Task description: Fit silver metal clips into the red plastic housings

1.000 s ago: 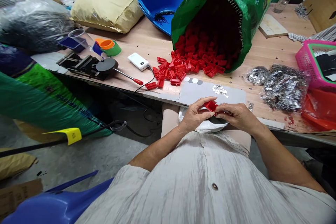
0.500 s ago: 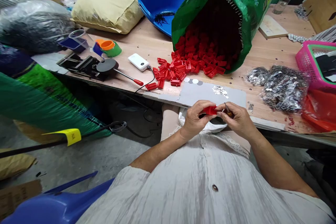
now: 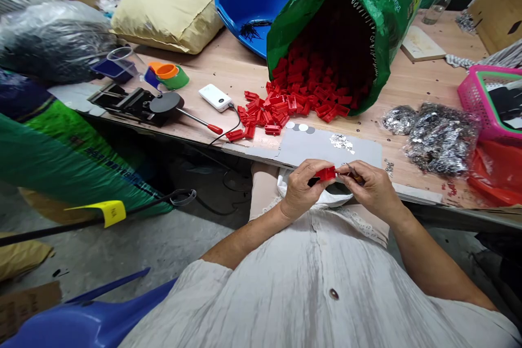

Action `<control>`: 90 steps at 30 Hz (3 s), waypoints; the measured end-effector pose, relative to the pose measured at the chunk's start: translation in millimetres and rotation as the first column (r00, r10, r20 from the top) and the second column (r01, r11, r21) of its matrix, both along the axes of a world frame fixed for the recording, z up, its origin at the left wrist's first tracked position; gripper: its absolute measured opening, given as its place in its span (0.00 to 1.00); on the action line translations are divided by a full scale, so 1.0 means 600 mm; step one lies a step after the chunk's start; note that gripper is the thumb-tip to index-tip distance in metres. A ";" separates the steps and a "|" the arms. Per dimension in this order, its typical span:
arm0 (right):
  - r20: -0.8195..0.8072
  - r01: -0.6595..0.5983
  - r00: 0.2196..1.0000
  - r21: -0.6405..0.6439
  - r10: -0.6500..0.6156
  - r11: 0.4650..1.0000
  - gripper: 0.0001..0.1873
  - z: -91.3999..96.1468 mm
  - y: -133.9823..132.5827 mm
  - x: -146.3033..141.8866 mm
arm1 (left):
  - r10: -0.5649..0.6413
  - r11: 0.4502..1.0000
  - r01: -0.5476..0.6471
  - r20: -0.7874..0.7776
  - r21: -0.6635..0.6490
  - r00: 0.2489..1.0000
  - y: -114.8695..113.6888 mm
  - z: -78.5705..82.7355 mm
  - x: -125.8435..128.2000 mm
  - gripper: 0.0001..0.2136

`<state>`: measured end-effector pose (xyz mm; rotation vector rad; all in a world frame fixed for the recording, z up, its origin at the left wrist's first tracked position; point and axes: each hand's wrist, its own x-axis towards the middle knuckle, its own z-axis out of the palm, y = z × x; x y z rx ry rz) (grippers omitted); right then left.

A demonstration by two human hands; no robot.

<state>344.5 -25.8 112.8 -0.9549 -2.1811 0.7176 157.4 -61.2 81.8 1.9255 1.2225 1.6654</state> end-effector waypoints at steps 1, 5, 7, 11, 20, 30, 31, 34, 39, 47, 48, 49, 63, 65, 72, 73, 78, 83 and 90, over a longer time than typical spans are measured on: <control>0.006 -0.010 1.000 0.028 0.009 1.000 0.07 0.001 0.000 0.000 | 0.000 1.000 0.000 -0.004 0.003 1.000 0.000 0.000 0.000 0.15; 0.024 -0.049 0.999 0.104 0.046 0.993 0.08 0.004 0.002 -0.004 | 0.007 1.000 -0.007 0.000 -0.005 1.000 -0.001 -0.003 0.001 0.16; 0.030 -0.060 0.998 0.118 0.057 0.991 0.09 0.004 0.003 -0.007 | 0.015 1.000 -0.015 0.015 -0.026 1.000 -0.002 -0.004 0.002 0.17; 0.035 -0.063 0.998 0.118 0.059 0.991 0.09 0.000 0.005 -0.009 | 0.038 0.997 -0.035 0.035 -0.065 0.999 -0.004 -0.006 0.003 0.18; 0.041 -0.060 0.997 0.076 0.057 0.995 0.08 0.003 0.004 -0.010 | 0.043 0.996 -0.038 0.064 -0.079 0.997 -0.005 -0.007 0.004 0.15; 0.034 -0.048 0.998 0.059 0.046 0.997 0.07 -0.004 0.005 -0.008 | 0.017 0.996 -0.006 0.113 -0.093 0.993 -0.005 -0.009 0.003 0.15; 0.034 -0.043 0.999 0.053 0.041 0.998 0.08 -0.005 0.004 -0.008 | 0.019 0.996 -0.009 0.114 -0.094 0.993 -0.005 -0.009 0.003 0.15; 0.031 -0.032 0.999 0.033 0.031 0.999 0.08 -0.007 0.004 -0.007 | 0.025 0.995 -0.014 0.113 -0.101 0.993 -0.005 -0.009 0.004 0.14; 0.025 -0.028 0.999 0.039 0.027 0.999 0.08 -0.008 0.002 -0.008 | 0.034 0.991 -0.018 0.122 -0.131 0.992 -0.005 -0.012 0.004 0.15; -0.012 -0.006 1.000 -0.009 0.006 1.000 0.08 -0.011 -0.003 -0.012 | 0.011 1.000 -0.012 0.034 0.022 0.999 -0.005 -0.014 0.005 0.14; -0.017 -0.010 1.000 -0.007 0.010 1.000 0.08 -0.012 -0.003 -0.012 | 0.018 1.000 -0.018 0.049 0.000 0.999 -0.006 -0.013 0.005 0.14; -0.020 -0.012 1.000 -0.008 0.012 1.000 0.08 -0.013 -0.003 -0.011 | 0.023 1.000 -0.022 0.062 -0.020 0.998 -0.007 -0.013 0.005 0.15; -0.030 0.066 0.997 -0.154 -0.071 0.986 0.06 -0.003 -0.007 -0.015 | 0.031 0.995 -0.016 0.170 -0.094 0.985 -0.012 -0.020 0.007 0.15; -0.043 0.054 0.997 -0.169 -0.062 0.984 0.07 -0.003 -0.006 -0.015 | 0.041 0.994 -0.020 0.189 -0.111 0.981 -0.013 -0.021 0.007 0.15; -0.071 0.034 0.996 -0.193 -0.049 0.981 0.08 -0.006 -0.004 -0.014 | 0.066 0.995 -0.055 0.144 -0.079 0.987 -0.015 -0.018 0.004 0.15; -0.071 0.038 0.996 -0.196 -0.052 0.980 0.08 -0.006 -0.004 -0.014 | 0.071 0.995 -0.061 0.139 -0.078 0.988 -0.015 -0.018 0.004 0.15; -0.061 0.043 0.997 -0.194 -0.056 0.980 0.07 -0.006 -0.004 -0.013 | 0.090 0.992 -0.078 0.120 -0.103 0.989 -0.017 -0.017 0.004 0.15; -0.030 0.056 0.998 -0.203 -0.063 0.978 0.07 -0.006 -0.005 -0.013 | 0.101 0.993 -0.097 0.061 -0.065 0.993 -0.017 -0.013 0.004 0.14; 0.007 0.106 0.994 -0.250 -0.108 0.962 0.06 0.000 -0.009 -0.018 | 0.132 0.989 -0.132 0.004 0.073 0.991 -0.010 -0.010 0.002 0.13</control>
